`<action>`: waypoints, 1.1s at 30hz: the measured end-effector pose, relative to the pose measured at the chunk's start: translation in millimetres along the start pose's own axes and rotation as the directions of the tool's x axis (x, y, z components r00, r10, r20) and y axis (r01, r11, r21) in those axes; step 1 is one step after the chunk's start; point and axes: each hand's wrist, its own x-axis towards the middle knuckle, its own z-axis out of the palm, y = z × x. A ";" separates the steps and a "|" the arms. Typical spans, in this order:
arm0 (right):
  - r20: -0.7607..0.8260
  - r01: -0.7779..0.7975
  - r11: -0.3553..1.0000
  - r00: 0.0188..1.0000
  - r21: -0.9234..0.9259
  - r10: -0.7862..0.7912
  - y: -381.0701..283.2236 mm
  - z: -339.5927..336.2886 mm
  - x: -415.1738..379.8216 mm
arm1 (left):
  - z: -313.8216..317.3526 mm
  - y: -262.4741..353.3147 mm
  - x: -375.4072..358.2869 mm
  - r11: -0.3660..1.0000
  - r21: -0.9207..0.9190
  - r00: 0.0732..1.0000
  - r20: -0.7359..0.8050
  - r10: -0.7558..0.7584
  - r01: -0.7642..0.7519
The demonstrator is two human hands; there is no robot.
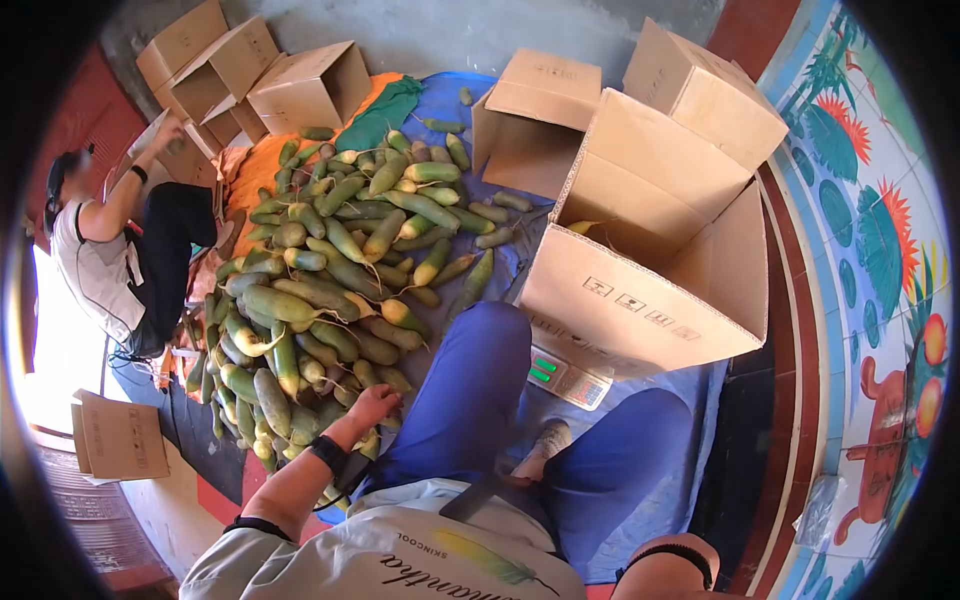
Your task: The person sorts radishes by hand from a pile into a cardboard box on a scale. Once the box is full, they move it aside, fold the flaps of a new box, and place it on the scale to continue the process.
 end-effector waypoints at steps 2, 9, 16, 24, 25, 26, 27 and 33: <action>-0.104 -0.116 0.993 0.988 0.013 0.117 -5.5 6.1 0.9 | 0.9 8.0 -5.3 0.999 0.035 1.000 -0.019 -0.009 0.010; -0.118 -0.186 0.975 0.973 0.125 0.201 -5.7 3.3 5.4 | 6.4 -8.0 9.3 0.998 -0.044 0.999 0.010 -0.044 0.044; 0.002 -0.116 0.989 0.993 0.089 0.116 0.9 -9.1 8.2 | 3.2 -13.2 15.1 0.999 -0.014 0.999 0.019 -0.050 0.050; -0.071 -0.046 0.998 0.996 0.049 0.050 13.9 1.0 5.9 | 2.6 0.5 5.2 0.992 -0.089 0.996 0.001 -0.087 0.087; -0.116 0.044 0.998 0.992 0.034 -0.040 16.8 2.5 2.3 | 2.8 -1.9 6.4 0.993 -0.086 0.997 0.006 -0.082 0.083; -0.116 0.044 0.998 0.992 0.034 -0.040 14.9 0.7 3.9 | 3.2 -3.6 6.9 0.993 -0.084 0.997 0.012 -0.078 0.079; -0.078 -0.029 1.000 0.997 -0.002 0.028 11.2 -2.7 7.8 | 3.4 -3.6 6.3 0.993 -0.084 0.997 0.011 -0.079 0.080; -0.250 -0.197 0.964 0.957 -0.181 0.148 -2.1 10.3 6.2 | 0.5 -5.1 4.4 0.992 -0.074 0.995 0.023 -0.099 0.101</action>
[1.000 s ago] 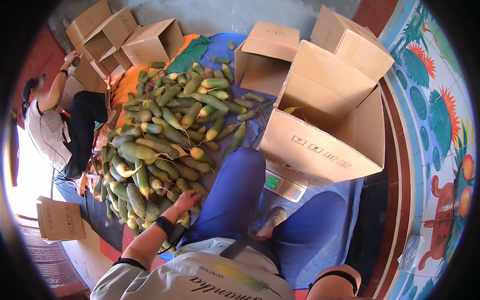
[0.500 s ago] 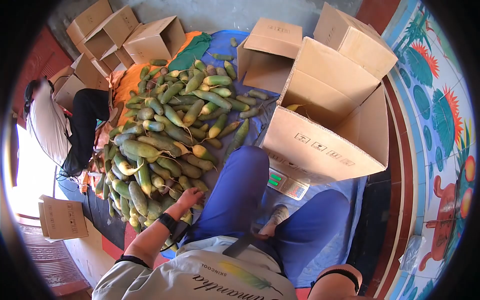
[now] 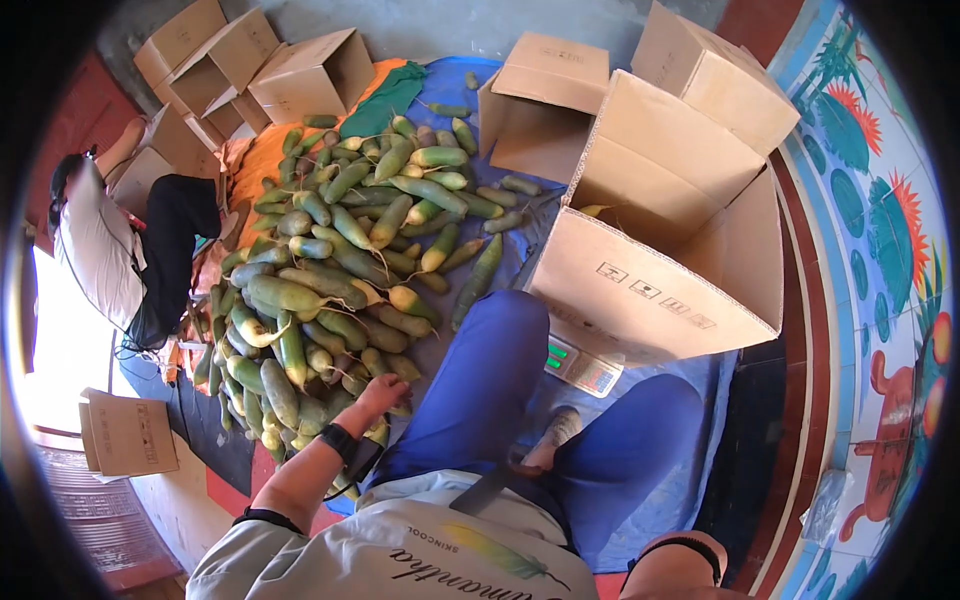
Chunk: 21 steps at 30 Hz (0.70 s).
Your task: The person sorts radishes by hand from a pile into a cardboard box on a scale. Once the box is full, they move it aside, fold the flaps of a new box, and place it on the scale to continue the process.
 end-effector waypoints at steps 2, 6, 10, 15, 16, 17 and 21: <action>0.065 0.006 1.000 0.998 0.012 -0.007 6.9 -5.4 1.2 | 0.4 4.3 -3.9 1.000 -0.010 1.000 0.006 -0.011 0.011; 0.140 0.076 0.957 0.983 0.279 -0.118 18.0 -10.7 5.9 | 0.3 6.7 -6.0 0.999 -0.018 0.999 0.019 -0.032 0.033; 0.008 0.305 0.857 0.941 0.416 -0.339 45.7 1.8 4.6 | -3.9 1.6 -2.9 1.000 0.016 0.999 0.039 0.006 -0.006; -0.031 0.090 0.929 0.996 0.359 -0.085 20.4 8.3 3.6 | -5.7 -2.5 0.3 0.999 -0.030 0.999 0.026 -0.034 0.034; -0.030 0.090 0.928 0.996 0.361 -0.085 8.2 13.7 -1.3 | -7.1 -2.5 0.1 0.999 -0.027 1.000 0.017 -0.024 0.024; -0.127 0.000 0.940 0.991 0.342 0.046 0.5 18.6 -7.0 | -8.1 -2.8 0.2 0.999 -0.027 1.000 0.014 -0.024 0.025; -0.082 0.118 0.932 0.992 0.342 -0.095 19.9 9.2 -1.9 | -5.9 -5.0 3.8 1.000 0.005 1.000 0.008 -0.002 0.002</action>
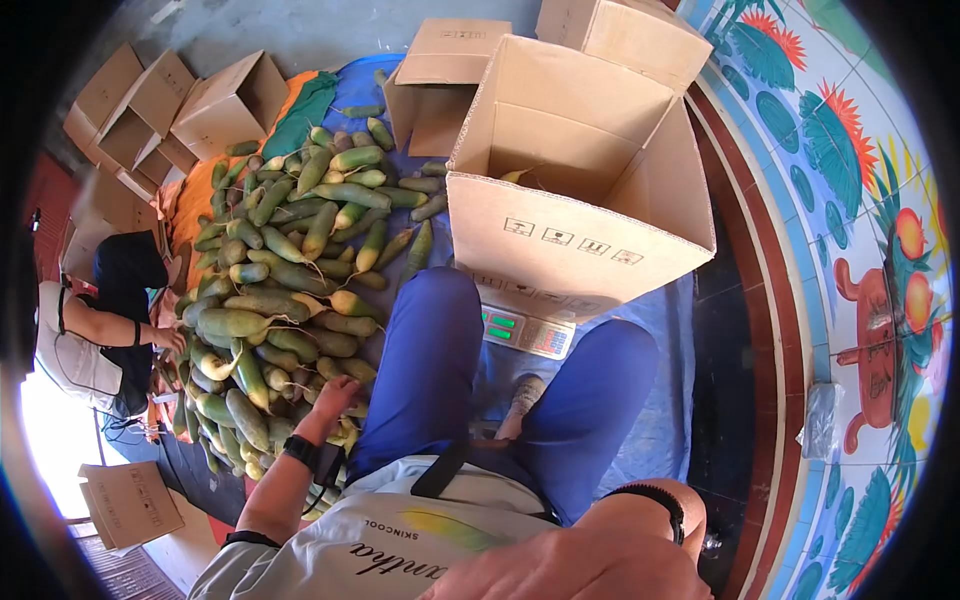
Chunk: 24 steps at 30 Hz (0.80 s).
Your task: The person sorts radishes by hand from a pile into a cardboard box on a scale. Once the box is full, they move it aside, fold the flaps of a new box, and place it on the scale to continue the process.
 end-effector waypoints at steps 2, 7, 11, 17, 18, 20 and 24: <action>-0.059 -0.110 0.993 0.993 -0.047 0.107 -14.8 0.2 -4.9 | -1.8 0.9 1.5 1.000 0.009 1.000 -0.009 0.011 -0.011; 0.178 -0.034 0.940 0.979 -0.340 0.100 -22.3 -43.1 7.9 | 1.2 7.2 -3.1 1.000 0.006 1.000 0.018 0.014 -0.014; -0.159 0.178 0.821 0.938 -0.543 -0.308 -18.0 -84.6 -6.5 | 2.5 9.7 -3.1 1.000 -0.005 1.000 -0.011 0.009 -0.009; -0.183 -0.010 0.278 0.775 -0.961 -0.605 -50.6 -172.5 -27.6 | 0.1 -14.0 17.2 0.998 0.001 0.997 -0.039 0.059 -0.059; -0.171 0.008 0.283 0.781 -0.959 -0.600 -54.0 -183.3 -31.7 | 0.9 -15.1 19.3 0.999 0.014 0.998 -0.036 0.047 -0.047; -0.182 -0.207 0.047 0.707 -0.977 -0.684 -55.2 -201.2 -39.7 | 0.7 -16.3 16.6 0.999 0.029 0.998 -0.043 0.035 -0.034; -0.149 -0.278 -0.104 0.753 -0.955 -0.641 -45.7 -229.1 -53.4 | -2.9 -15.0 13.8 0.991 0.136 0.993 -0.117 0.025 -0.009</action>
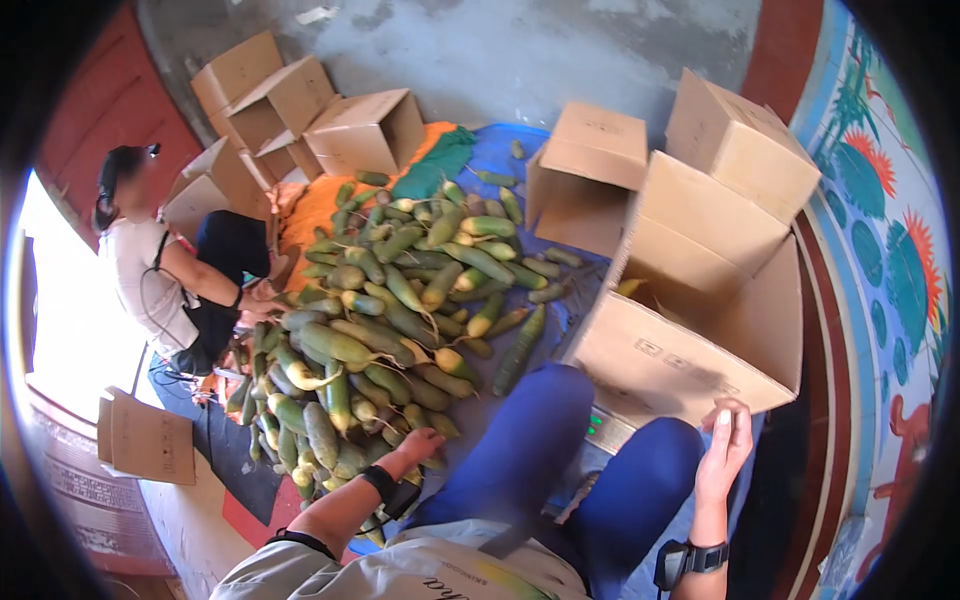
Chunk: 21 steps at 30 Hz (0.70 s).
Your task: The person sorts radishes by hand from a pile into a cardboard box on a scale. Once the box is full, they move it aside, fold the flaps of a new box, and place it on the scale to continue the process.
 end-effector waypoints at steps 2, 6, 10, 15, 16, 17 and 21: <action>0.023 -0.031 0.997 0.999 0.072 0.029 11.8 11.1 -5.6 | -3.8 -7.4 1.9 0.987 0.160 0.999 -0.017 0.031 -0.028; 0.050 -0.017 0.997 0.999 0.074 0.014 20.5 37.7 -14.5 | -11.6 -31.6 11.2 0.999 0.047 0.999 -0.034 -0.004 0.005; 0.100 0.120 0.987 0.989 -0.108 -0.110 19.4 58.4 -19.9 | -18.1 -27.4 -0.9 0.999 -0.012 0.999 -0.007 -0.032 0.031; 0.203 0.310 0.926 0.942 -0.217 -0.268 21.6 74.4 -18.3 | -25.7 -19.3 -16.4 0.998 -0.045 0.998 -0.030 -0.052 0.050; 0.216 0.296 0.931 0.944 -0.215 -0.250 18.8 75.6 -17.9 | -27.1 -18.0 -17.8 0.997 -0.059 0.999 -0.024 -0.045 0.044; 0.222 0.298 0.930 0.942 -0.216 -0.250 18.2 77.0 -17.3 | -26.9 -18.0 -19.0 0.997 -0.073 0.999 -0.015 -0.040 0.039; 0.249 0.381 0.872 0.916 -0.307 -0.313 14.5 69.0 -15.2 | -26.2 -55.1 2.9 0.986 -0.160 0.998 0.040 0.058 -0.051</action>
